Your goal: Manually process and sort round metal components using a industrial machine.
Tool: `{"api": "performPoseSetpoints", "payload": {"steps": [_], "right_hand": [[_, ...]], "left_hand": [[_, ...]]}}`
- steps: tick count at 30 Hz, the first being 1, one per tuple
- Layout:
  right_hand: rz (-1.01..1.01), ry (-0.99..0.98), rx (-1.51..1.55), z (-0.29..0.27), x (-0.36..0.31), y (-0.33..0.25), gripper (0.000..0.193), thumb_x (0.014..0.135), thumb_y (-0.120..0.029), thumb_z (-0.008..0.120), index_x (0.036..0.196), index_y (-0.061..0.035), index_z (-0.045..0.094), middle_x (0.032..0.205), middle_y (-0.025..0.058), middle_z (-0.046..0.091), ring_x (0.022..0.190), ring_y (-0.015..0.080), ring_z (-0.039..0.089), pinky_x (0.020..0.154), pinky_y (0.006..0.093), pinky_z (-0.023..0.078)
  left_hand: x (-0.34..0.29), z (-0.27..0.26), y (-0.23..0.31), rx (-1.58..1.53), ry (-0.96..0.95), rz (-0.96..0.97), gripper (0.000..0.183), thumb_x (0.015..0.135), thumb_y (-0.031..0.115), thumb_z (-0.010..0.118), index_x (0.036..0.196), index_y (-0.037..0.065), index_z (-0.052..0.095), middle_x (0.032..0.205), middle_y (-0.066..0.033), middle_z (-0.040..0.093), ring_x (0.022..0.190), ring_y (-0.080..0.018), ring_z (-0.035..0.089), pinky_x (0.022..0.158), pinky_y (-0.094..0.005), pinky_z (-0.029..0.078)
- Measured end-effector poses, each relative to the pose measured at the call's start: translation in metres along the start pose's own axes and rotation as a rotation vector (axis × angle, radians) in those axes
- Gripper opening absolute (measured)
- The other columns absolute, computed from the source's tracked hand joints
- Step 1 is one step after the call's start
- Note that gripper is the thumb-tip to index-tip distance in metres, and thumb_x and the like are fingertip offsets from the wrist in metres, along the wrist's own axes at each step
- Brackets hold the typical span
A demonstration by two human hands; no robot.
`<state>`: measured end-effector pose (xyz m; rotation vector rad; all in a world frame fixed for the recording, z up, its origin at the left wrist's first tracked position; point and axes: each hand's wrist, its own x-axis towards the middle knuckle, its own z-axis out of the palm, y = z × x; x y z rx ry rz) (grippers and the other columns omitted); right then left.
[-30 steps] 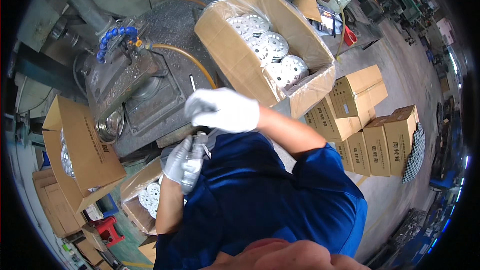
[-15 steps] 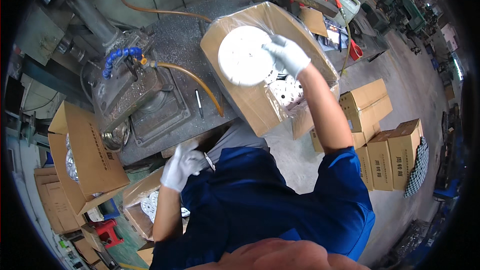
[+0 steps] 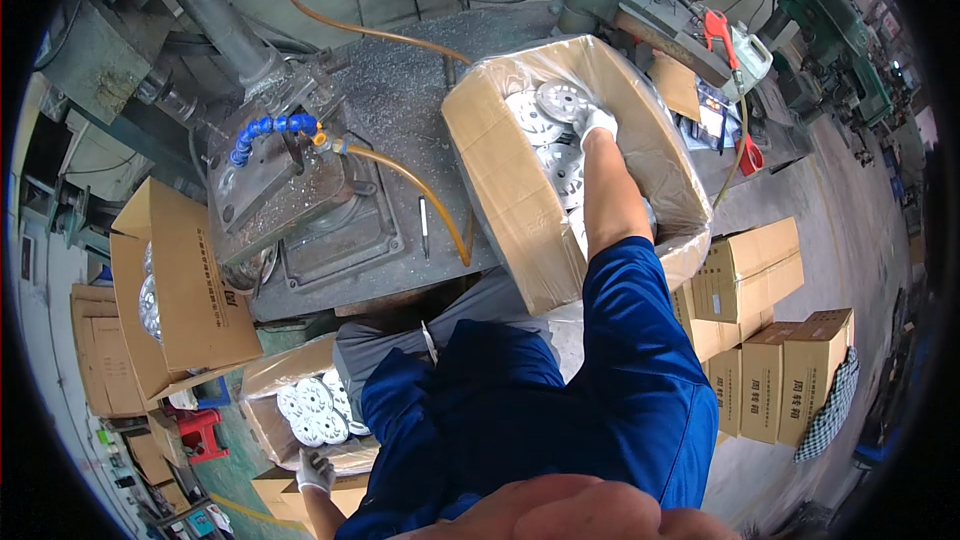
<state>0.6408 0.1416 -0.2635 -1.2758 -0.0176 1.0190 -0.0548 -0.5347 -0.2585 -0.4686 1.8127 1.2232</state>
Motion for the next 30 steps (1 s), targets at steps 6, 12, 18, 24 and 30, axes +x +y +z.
{"api": "performPoseSetpoints", "payload": {"steps": [6, 12, 18, 24, 30], "right_hand": [[-0.447, 0.054, -1.071, 0.009, -0.075, -0.019, 0.074, 0.07, -0.037, 0.074, 0.13, -0.0055, 0.045, 0.119, 0.0202, 0.06, 0.115, 0.0326, 0.057, 0.096, 0.038, 0.046], [-0.364, -0.04, -1.52, 0.008, -0.117, -0.028, 0.085, 0.072, -0.053, 0.071, 0.133, -0.0033, 0.039, 0.128, 0.021, 0.055, 0.119, 0.0336, 0.054, 0.099, 0.0402, 0.042], [-0.367, 0.1, -1.38, 0.009, -0.094, -0.01, 0.084, 0.071, -0.051, 0.072, 0.133, -0.0042, 0.038, 0.127, 0.0207, 0.055, 0.118, 0.0359, 0.053, 0.098, 0.0411, 0.043], [-0.237, -0.083, -1.274, 0.019, -0.074, 0.0, 0.069, 0.077, -0.038, 0.064, 0.133, -0.0025, 0.045, 0.133, 0.0207, 0.051, 0.119, 0.0356, 0.052, 0.099, 0.0407, 0.042], [-0.437, -0.02, -1.312, 0.029, -0.069, 0.026, 0.053, 0.086, -0.038, 0.05, 0.126, -0.0038, 0.056, 0.128, 0.0206, 0.055, 0.118, 0.031, 0.055, 0.097, 0.0385, 0.044]], "left_hand": [[0.049, -0.094, -0.1, 0.477, 0.254, -0.364, 0.055, 0.09, 0.06, 0.045, 0.104, 0.007, 0.05, 0.086, -0.0176, 0.063, 0.065, -0.0309, 0.061, 0.052, -0.0481, 0.05], [0.105, -0.103, -0.13, 0.565, 0.043, -0.405, 0.058, 0.091, 0.057, 0.046, 0.114, 0.004, 0.048, 0.09, -0.0221, 0.063, 0.066, -0.0334, 0.063, 0.056, -0.0491, 0.053], [0.04, -0.018, -0.076, 0.789, -0.147, -0.016, 0.046, 0.094, 0.048, 0.048, 0.115, 0.007, 0.049, 0.089, -0.0205, 0.064, 0.056, -0.0308, 0.06, 0.049, -0.0428, 0.05], [0.092, -0.061, -0.111, 0.612, -0.092, -0.12, 0.044, 0.094, 0.044, 0.049, 0.115, 0.006, 0.051, 0.099, -0.0228, 0.063, 0.078, -0.0355, 0.065, 0.062, -0.0461, 0.055], [0.124, -0.079, -0.088, 1.33, -0.411, 0.389, 0.047, 0.094, 0.044, 0.049, 0.119, 0.003, 0.051, 0.1, -0.0241, 0.062, 0.079, -0.0364, 0.064, 0.065, -0.0491, 0.055]]}}
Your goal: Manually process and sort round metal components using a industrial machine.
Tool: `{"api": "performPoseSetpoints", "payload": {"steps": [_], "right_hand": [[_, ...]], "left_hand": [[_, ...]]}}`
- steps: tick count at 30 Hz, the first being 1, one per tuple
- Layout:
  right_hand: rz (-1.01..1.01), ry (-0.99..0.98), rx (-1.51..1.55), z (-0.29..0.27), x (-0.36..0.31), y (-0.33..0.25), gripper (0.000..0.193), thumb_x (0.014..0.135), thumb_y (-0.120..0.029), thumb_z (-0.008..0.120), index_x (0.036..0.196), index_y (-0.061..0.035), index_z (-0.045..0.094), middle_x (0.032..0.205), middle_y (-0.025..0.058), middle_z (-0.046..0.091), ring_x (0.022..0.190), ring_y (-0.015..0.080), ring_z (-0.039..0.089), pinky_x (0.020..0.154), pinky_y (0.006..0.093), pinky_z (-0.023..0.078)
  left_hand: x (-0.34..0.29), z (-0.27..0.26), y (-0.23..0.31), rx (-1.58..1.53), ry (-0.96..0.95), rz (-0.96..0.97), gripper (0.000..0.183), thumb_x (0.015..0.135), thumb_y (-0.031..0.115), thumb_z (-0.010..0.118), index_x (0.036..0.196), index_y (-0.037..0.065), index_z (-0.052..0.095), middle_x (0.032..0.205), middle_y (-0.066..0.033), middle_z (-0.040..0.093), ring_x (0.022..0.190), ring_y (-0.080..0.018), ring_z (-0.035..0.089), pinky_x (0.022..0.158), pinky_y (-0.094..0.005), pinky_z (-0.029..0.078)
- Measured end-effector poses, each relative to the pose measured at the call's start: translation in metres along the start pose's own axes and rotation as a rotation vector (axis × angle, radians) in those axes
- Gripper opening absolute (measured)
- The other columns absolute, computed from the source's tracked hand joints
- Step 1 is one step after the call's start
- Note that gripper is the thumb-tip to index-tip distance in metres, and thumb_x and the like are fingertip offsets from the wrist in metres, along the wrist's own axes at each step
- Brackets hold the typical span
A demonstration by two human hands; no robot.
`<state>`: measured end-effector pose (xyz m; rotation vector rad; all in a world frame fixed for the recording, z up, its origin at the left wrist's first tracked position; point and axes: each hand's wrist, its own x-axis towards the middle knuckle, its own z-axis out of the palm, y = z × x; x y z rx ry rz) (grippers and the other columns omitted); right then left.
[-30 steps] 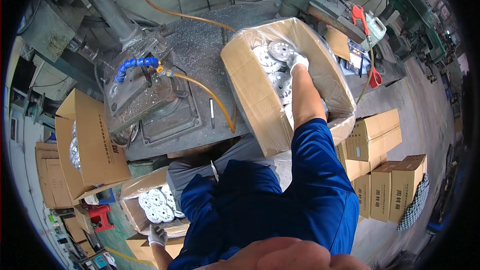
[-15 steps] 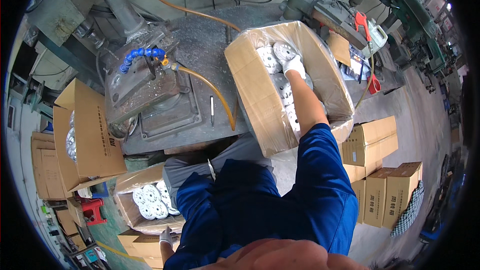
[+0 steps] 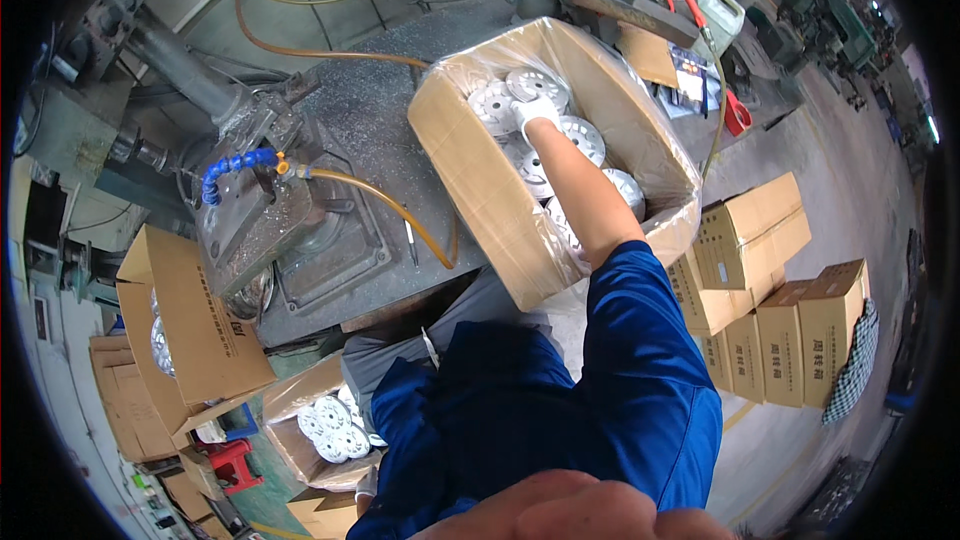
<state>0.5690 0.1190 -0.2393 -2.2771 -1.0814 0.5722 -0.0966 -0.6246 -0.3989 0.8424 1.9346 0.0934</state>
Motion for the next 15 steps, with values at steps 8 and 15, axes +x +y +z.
{"api": "performPoseSetpoints", "payload": {"steps": [8, 15], "right_hand": [[-0.095, -0.08, -0.11, -0.019, -0.008, 0.01, 0.057, 0.083, -0.039, 0.058, 0.127, -0.0036, 0.053, 0.13, 0.0195, 0.054, 0.119, 0.0317, 0.053, 0.098, 0.0386, 0.043], [-0.288, -0.242, -0.296, -0.063, -0.013, 0.007, 0.066, 0.081, -0.051, 0.058, 0.123, -0.0009, 0.058, 0.13, 0.021, 0.054, 0.122, 0.0338, 0.05, 0.103, 0.0368, 0.039]], "left_hand": [[-0.02, -0.008, 0.005, -0.404, 0.078, -0.282, 0.049, 0.094, 0.043, 0.049, 0.12, 0.002, 0.049, 0.101, -0.0244, 0.062, 0.078, -0.0373, 0.064, 0.066, -0.0499, 0.055], [0.012, 0.007, 0.021, -0.656, 0.104, -0.526, 0.051, 0.094, 0.043, 0.049, 0.122, 0.0, 0.047, 0.102, -0.025, 0.062, 0.077, -0.0401, 0.063, 0.065, -0.051, 0.054]]}}
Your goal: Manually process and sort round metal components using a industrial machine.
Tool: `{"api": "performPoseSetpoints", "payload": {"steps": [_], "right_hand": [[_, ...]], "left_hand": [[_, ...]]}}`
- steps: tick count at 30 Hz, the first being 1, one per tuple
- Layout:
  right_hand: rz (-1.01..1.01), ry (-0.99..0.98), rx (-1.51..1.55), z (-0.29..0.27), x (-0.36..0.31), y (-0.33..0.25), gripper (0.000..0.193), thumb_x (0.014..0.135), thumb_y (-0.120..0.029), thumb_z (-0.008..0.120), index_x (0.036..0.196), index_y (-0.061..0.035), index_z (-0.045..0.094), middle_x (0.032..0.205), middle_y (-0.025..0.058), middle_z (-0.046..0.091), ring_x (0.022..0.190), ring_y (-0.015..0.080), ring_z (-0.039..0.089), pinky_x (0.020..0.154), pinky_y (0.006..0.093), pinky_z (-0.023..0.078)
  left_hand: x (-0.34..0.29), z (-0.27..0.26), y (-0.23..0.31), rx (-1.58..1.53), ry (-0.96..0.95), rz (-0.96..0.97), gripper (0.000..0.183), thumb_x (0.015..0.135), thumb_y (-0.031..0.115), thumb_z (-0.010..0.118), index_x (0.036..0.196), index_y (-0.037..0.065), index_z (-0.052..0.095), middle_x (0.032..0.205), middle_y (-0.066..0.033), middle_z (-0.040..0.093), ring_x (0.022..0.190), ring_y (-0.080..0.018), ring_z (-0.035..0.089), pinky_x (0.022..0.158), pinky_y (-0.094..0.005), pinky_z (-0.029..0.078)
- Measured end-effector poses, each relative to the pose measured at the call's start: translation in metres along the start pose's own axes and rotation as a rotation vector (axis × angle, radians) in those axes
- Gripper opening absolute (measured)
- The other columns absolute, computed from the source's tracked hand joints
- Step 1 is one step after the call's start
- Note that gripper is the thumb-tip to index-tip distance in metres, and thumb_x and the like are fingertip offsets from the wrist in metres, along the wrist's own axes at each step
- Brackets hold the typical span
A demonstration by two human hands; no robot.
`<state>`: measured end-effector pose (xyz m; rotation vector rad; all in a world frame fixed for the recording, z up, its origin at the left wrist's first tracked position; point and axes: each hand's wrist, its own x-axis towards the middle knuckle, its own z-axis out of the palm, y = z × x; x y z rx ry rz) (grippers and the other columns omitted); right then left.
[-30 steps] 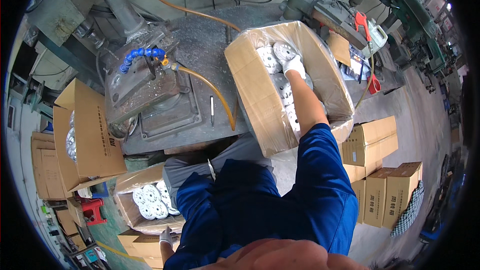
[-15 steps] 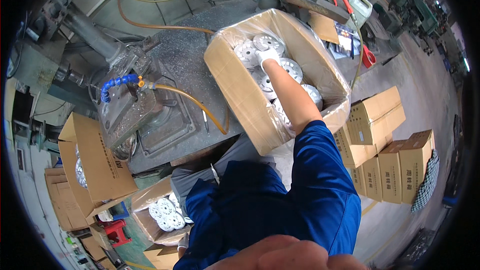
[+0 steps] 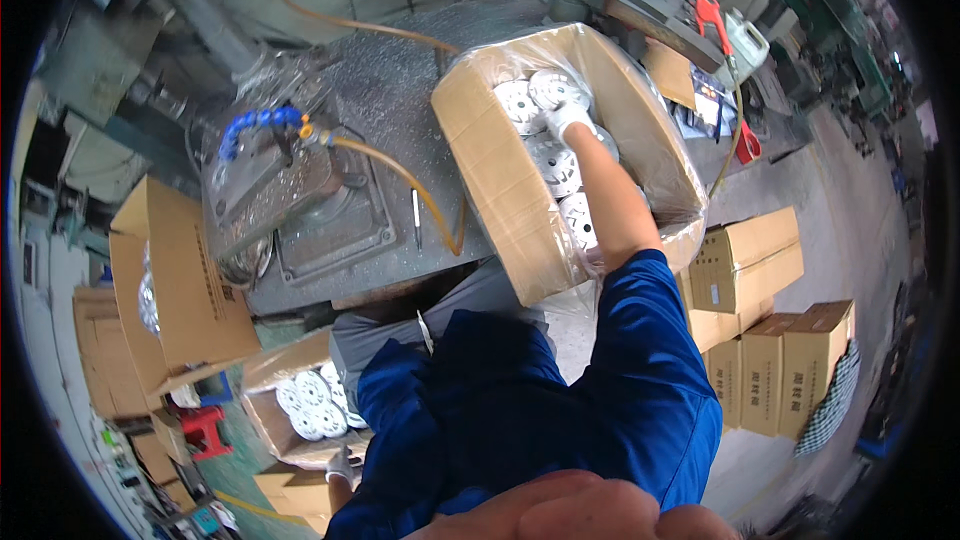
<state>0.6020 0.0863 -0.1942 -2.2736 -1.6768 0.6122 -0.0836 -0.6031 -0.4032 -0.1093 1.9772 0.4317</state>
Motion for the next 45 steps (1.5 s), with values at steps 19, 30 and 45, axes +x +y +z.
{"api": "performPoseSetpoints", "payload": {"steps": [19, 30, 45], "right_hand": [[-0.5, -1.073, 0.286, -0.01, -0.311, -0.128, 0.035, 0.095, -0.034, 0.053, 0.104, -0.0003, 0.058, 0.09, 0.0067, 0.065, 0.066, 0.0109, 0.058, 0.058, 0.0228, 0.042], [-0.367, -0.913, 0.148, 0.0, -0.336, -0.16, 0.035, 0.095, -0.029, 0.055, 0.113, 0.0009, 0.058, 0.095, 0.0081, 0.066, 0.068, 0.0114, 0.06, 0.057, 0.0218, 0.043], [0.023, -1.24, 0.41, 0.049, -0.329, -0.159, 0.056, 0.096, -0.047, 0.045, 0.123, 0.0024, 0.052, 0.082, 0.0129, 0.066, 0.059, 0.0146, 0.058, 0.052, 0.0258, 0.044]], "left_hand": [[0.004, 0.079, 0.069, -1.319, 0.298, 0.027, 0.075, 0.089, 0.063, 0.046, 0.132, 0.003, 0.04, 0.12, -0.0197, 0.055, 0.107, -0.033, 0.054, 0.085, -0.0504, 0.049], [0.14, 0.11, 0.116, -1.763, 0.291, 0.174, 0.075, 0.085, 0.054, 0.057, 0.144, 0.016, 0.032, 0.143, -0.0106, 0.04, 0.118, -0.0305, 0.046, 0.092, -0.0431, 0.044], [-0.179, 0.065, 0.169, -1.404, -0.121, 0.756, 0.026, 0.086, 0.02, 0.068, 0.107, 0.01, 0.057, 0.071, 0.0011, 0.058, 0.055, -0.0091, 0.051, 0.045, -0.024, 0.039]]}}
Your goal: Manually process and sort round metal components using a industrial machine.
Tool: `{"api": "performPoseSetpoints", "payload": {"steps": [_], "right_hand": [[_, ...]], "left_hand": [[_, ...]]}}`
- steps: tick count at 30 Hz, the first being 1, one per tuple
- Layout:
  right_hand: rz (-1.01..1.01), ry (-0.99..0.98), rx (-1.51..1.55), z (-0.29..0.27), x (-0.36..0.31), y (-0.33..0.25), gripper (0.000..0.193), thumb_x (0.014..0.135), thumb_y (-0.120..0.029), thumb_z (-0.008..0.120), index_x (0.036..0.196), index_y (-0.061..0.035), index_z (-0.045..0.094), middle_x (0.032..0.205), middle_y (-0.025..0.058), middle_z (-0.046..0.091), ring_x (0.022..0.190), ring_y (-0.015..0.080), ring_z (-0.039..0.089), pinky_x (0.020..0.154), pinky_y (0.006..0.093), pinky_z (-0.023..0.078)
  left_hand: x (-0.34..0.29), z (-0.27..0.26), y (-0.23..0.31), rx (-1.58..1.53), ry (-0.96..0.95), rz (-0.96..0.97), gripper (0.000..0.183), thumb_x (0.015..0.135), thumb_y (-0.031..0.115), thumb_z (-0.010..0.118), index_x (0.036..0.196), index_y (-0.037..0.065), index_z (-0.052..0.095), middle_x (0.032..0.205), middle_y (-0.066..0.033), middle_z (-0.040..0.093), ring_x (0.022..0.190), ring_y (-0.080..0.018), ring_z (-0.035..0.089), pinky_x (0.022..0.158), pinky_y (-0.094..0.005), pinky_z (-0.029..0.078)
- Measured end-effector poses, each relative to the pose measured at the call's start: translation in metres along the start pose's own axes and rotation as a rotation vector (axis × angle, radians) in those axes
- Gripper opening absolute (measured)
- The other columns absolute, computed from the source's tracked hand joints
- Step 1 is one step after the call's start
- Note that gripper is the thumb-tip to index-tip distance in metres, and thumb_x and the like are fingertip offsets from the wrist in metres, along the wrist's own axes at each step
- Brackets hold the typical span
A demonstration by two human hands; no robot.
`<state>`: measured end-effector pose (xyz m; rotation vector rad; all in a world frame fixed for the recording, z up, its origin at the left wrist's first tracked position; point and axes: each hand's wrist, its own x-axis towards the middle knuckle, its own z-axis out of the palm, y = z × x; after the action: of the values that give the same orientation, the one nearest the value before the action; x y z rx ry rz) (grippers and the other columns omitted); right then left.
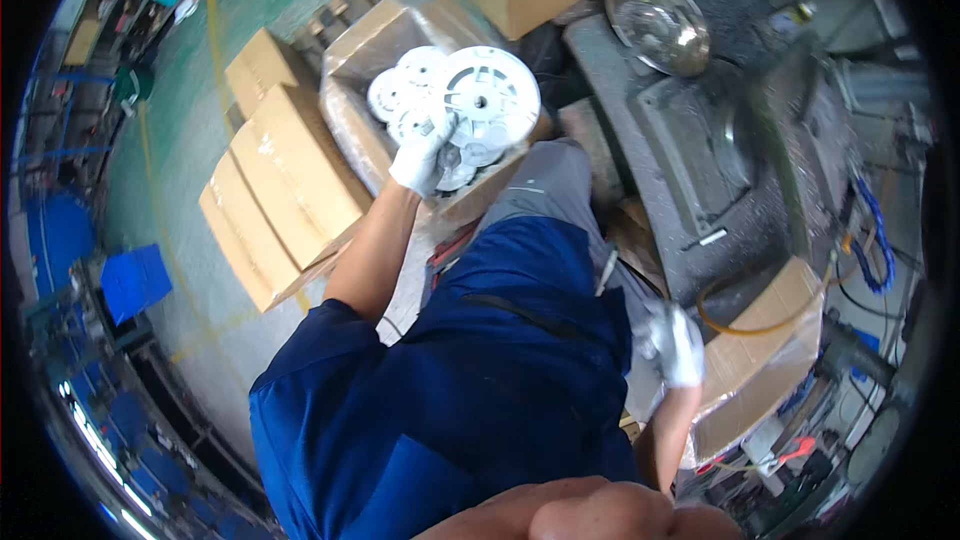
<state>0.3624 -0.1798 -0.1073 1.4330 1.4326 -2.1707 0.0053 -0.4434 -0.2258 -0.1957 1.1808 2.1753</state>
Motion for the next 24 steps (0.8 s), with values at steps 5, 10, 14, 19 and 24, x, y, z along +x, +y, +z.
{"api": "performPoseSetpoints", "payload": {"steps": [5, 10, 14, 19, 24], "right_hand": [[-0.023, -0.69, 0.442, 0.065, 0.054, -0.052, 0.098, 0.081, -0.08, 0.03, 0.143, -0.0046, 0.028, 0.103, 0.0323, 0.061, 0.063, 0.0319, 0.064, 0.043, 0.0328, 0.047], [-0.561, -0.501, 0.664, 0.065, 0.004, -0.093, 0.074, 0.078, -0.021, 0.061, 0.141, 0.0031, 0.03, 0.134, 0.0236, 0.048, 0.119, 0.0318, 0.052, 0.102, 0.0391, 0.042], [-0.861, -0.065, 0.546, 0.05, -0.012, -0.077, 0.075, 0.076, 0.011, 0.051, 0.146, -0.0017, 0.027, 0.14, 0.0138, 0.044, 0.125, 0.0225, 0.047, 0.104, 0.0329, 0.038], [-1.165, 0.215, 0.393, 0.056, 0.007, -0.08, 0.078, 0.084, 0.013, 0.046, 0.149, -0.0047, 0.008, 0.144, 0.016, 0.035, 0.13, 0.0229, 0.04, 0.107, 0.0335, 0.034], [-1.129, 0.302, 0.153, 0.053, 0.005, -0.078, 0.092, 0.084, -0.001, 0.064, 0.151, -0.0093, 0.002, 0.125, 0.0148, 0.055, 0.101, 0.018, 0.061, 0.089, 0.0315, 0.048]], "left_hand": [[-0.037, 0.141, 0.044, 0.733, -0.561, 0.039, 0.015, 0.083, 0.018, 0.072, 0.089, 0.004, 0.072, 0.088, -0.0003, 0.062, 0.074, -0.0108, 0.057, 0.068, -0.0258, 0.047], [-0.041, 0.219, 0.053, 1.14, -1.068, 0.864, 0.05, 0.07, 0.009, 0.074, 0.118, 0.004, 0.063, 0.097, -0.0083, 0.059, 0.085, -0.0202, 0.059, 0.074, -0.0276, 0.048], [-0.029, 0.229, 0.023, 0.677, -0.75, 0.277, 0.078, 0.085, 0.015, 0.064, 0.147, 0.003, 0.02, 0.125, -0.0191, 0.05, 0.093, -0.018, 0.059, 0.081, -0.0296, 0.051], [-0.065, 0.277, -0.019, 0.513, -0.587, 0.06, 0.081, 0.084, 0.026, 0.069, 0.142, -0.007, 0.024, 0.124, -0.0197, 0.052, 0.093, -0.0173, 0.062, 0.079, -0.027, 0.052], [-0.023, 0.334, -0.044, 0.594, -0.511, 0.38, 0.073, 0.071, 0.017, 0.081, 0.127, -0.011, 0.043, 0.112, -0.0172, 0.061, 0.1, -0.0182, 0.06, 0.086, -0.0281, 0.051]]}}
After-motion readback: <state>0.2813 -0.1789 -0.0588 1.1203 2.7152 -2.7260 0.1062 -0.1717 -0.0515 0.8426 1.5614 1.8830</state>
